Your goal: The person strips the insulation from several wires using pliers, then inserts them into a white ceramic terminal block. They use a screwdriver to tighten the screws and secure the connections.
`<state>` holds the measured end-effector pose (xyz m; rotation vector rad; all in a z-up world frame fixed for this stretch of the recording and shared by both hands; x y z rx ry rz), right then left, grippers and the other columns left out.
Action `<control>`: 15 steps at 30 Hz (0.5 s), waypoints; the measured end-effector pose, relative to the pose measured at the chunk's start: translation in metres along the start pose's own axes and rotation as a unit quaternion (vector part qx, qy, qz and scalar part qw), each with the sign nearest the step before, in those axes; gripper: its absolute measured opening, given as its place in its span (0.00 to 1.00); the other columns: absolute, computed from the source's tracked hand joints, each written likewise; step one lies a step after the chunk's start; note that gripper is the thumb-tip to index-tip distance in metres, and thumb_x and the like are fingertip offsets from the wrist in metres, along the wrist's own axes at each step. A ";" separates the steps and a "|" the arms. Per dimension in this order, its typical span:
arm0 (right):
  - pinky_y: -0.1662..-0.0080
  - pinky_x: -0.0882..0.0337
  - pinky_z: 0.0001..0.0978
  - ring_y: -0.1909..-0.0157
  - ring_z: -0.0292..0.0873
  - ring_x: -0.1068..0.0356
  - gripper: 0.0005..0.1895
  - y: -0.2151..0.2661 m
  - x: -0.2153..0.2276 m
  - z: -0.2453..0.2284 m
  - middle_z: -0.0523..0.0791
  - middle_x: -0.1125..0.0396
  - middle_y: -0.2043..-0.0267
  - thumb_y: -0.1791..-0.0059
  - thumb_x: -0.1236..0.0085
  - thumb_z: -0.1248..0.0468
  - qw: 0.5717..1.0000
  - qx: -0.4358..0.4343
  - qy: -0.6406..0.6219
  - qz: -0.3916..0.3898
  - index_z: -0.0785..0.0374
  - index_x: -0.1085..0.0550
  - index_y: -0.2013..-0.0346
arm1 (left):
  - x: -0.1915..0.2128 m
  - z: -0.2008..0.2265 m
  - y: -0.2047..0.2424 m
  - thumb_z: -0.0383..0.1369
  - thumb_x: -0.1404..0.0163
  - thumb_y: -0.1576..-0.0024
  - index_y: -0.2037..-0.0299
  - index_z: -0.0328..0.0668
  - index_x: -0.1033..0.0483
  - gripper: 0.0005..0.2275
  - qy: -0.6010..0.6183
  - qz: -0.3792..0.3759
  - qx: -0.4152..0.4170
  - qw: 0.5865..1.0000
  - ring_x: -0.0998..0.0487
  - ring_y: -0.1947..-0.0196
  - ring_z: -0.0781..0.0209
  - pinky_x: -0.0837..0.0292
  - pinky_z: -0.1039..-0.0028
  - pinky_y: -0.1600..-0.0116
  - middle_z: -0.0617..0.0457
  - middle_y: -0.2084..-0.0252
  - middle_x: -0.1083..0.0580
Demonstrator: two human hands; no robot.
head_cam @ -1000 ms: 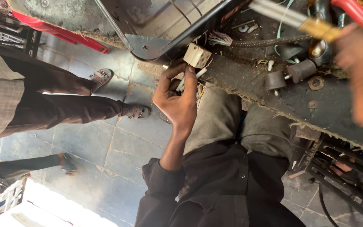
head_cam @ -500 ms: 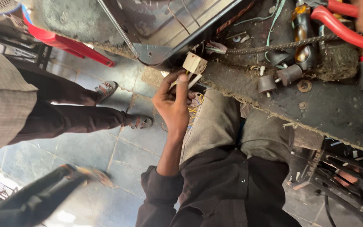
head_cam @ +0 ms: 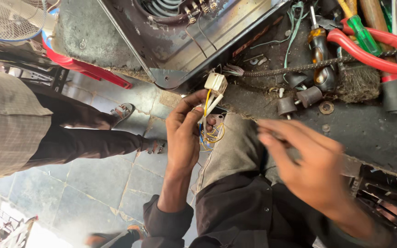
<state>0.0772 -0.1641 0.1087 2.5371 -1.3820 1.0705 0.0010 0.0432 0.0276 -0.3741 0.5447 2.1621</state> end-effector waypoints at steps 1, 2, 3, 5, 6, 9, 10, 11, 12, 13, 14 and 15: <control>0.62 0.25 0.27 0.64 0.39 0.23 0.12 -0.006 -0.019 0.009 0.47 0.24 0.58 0.48 0.40 0.65 0.993 -0.072 -0.090 -0.013 0.65 0.23 0.51 | 0.001 0.001 0.001 0.24 0.55 0.36 0.42 0.24 0.28 0.14 -0.008 -0.003 0.004 1.000 0.23 0.67 0.66 0.26 0.77 0.62 0.45 0.51 0.24; 0.67 0.24 0.23 0.68 0.35 0.23 0.14 -0.011 -0.039 0.016 0.45 0.23 0.60 0.48 0.42 0.63 0.973 -0.143 -0.179 -0.026 0.66 0.23 0.49 | 0.001 0.001 0.001 0.24 0.54 0.36 0.42 0.24 0.28 0.14 -0.015 -0.006 0.007 1.000 0.22 0.65 0.65 0.24 0.76 0.61 0.45 0.50 0.24; 0.70 0.29 0.23 0.71 0.32 0.28 0.16 -0.013 -0.058 0.019 0.44 0.24 0.63 0.47 0.42 0.62 0.952 -0.187 -0.241 -0.027 0.66 0.23 0.47 | 0.001 0.000 0.002 0.23 0.54 0.36 0.42 0.24 0.29 0.14 -0.021 -0.011 0.004 1.000 0.21 0.63 0.64 0.23 0.76 0.58 0.45 0.49 0.24; 0.74 0.34 0.21 0.74 0.28 0.33 0.17 -0.017 -0.087 0.023 0.43 0.25 0.66 0.46 0.44 0.60 0.914 -0.245 -0.321 -0.024 0.65 0.24 0.46 | 0.000 -0.001 0.002 0.22 0.52 0.37 0.42 0.24 0.29 0.14 -0.031 -0.016 -0.005 0.999 0.20 0.59 0.62 0.20 0.74 0.53 0.45 0.48 0.24; 0.75 0.35 0.21 0.75 0.28 0.33 0.16 -0.018 -0.098 0.023 0.42 0.25 0.67 0.47 0.44 0.60 0.902 -0.263 -0.341 -0.019 0.65 0.24 0.47 | 0.000 0.000 0.003 0.22 0.51 0.38 0.42 0.24 0.29 0.14 -0.036 -0.019 -0.013 0.999 0.19 0.58 0.62 0.20 0.74 0.52 0.46 0.48 0.25; 0.73 0.36 0.19 0.72 0.26 0.33 0.13 -0.018 -0.114 0.023 0.40 0.26 0.66 0.45 0.44 0.60 0.900 -0.234 -0.367 0.012 0.67 0.24 0.52 | 0.001 0.002 0.003 0.20 0.48 0.39 0.42 0.24 0.28 0.15 -0.086 -0.023 -0.040 0.995 0.18 0.55 0.63 0.20 0.74 0.52 0.46 0.47 0.24; 0.72 0.35 0.19 0.71 0.25 0.33 0.12 -0.018 -0.115 0.023 0.39 0.27 0.65 0.45 0.44 0.60 0.904 -0.211 -0.370 0.028 0.68 0.24 0.54 | 0.002 0.005 0.003 0.20 0.47 0.40 0.42 0.24 0.27 0.16 -0.125 -0.024 -0.051 0.991 0.19 0.56 0.63 0.21 0.75 0.52 0.45 0.47 0.24; 0.72 0.36 0.19 0.72 0.26 0.34 0.11 -0.017 -0.117 0.024 0.39 0.28 0.67 0.45 0.44 0.61 0.901 -0.216 -0.375 0.029 0.68 0.24 0.56 | 0.003 0.008 0.003 0.20 0.45 0.41 0.42 0.24 0.26 0.16 -0.165 -0.024 -0.061 0.984 0.19 0.56 0.64 0.22 0.76 0.53 0.45 0.48 0.23; 0.73 0.37 0.19 0.73 0.26 0.36 0.11 -0.016 -0.119 0.026 0.39 0.29 0.68 0.45 0.44 0.61 0.897 -0.222 -0.380 0.031 0.68 0.24 0.58 | 0.003 0.009 0.003 0.20 0.45 0.41 0.42 0.25 0.25 0.16 -0.177 -0.026 -0.056 0.982 0.19 0.57 0.64 0.22 0.76 0.54 0.45 0.48 0.23; 0.73 0.38 0.20 0.74 0.27 0.37 0.10 -0.015 -0.120 0.028 0.39 0.30 0.69 0.45 0.44 0.62 0.894 -0.228 -0.384 0.032 0.68 0.24 0.59 | 0.003 0.010 0.002 0.20 0.44 0.42 0.43 0.26 0.25 0.16 -0.190 -0.029 -0.050 0.980 0.19 0.57 0.65 0.22 0.77 0.54 0.45 0.49 0.22; 0.72 0.38 0.20 0.73 0.27 0.37 0.10 -0.013 -0.120 0.029 0.40 0.30 0.69 0.44 0.44 0.62 0.893 -0.223 -0.389 0.030 0.68 0.25 0.60 | 0.003 0.011 0.000 0.20 0.44 0.42 0.43 0.27 0.24 0.16 -0.203 -0.031 -0.045 0.978 0.19 0.58 0.66 0.22 0.77 0.54 0.45 0.49 0.22; 0.71 0.37 0.21 0.72 0.27 0.36 0.10 -0.012 -0.121 0.029 0.40 0.30 0.70 0.44 0.45 0.62 0.892 -0.219 -0.395 0.028 0.68 0.25 0.61 | 0.003 0.013 -0.001 0.20 0.44 0.42 0.44 0.28 0.24 0.16 -0.208 -0.031 -0.048 0.976 0.19 0.58 0.66 0.21 0.77 0.54 0.46 0.50 0.21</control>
Point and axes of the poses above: each hand's wrist, its own y-axis away from the middle knuckle, its own x-axis out of the back of the hand, z = x × y, the point moved 4 cm from there along -y, towards the middle knuckle
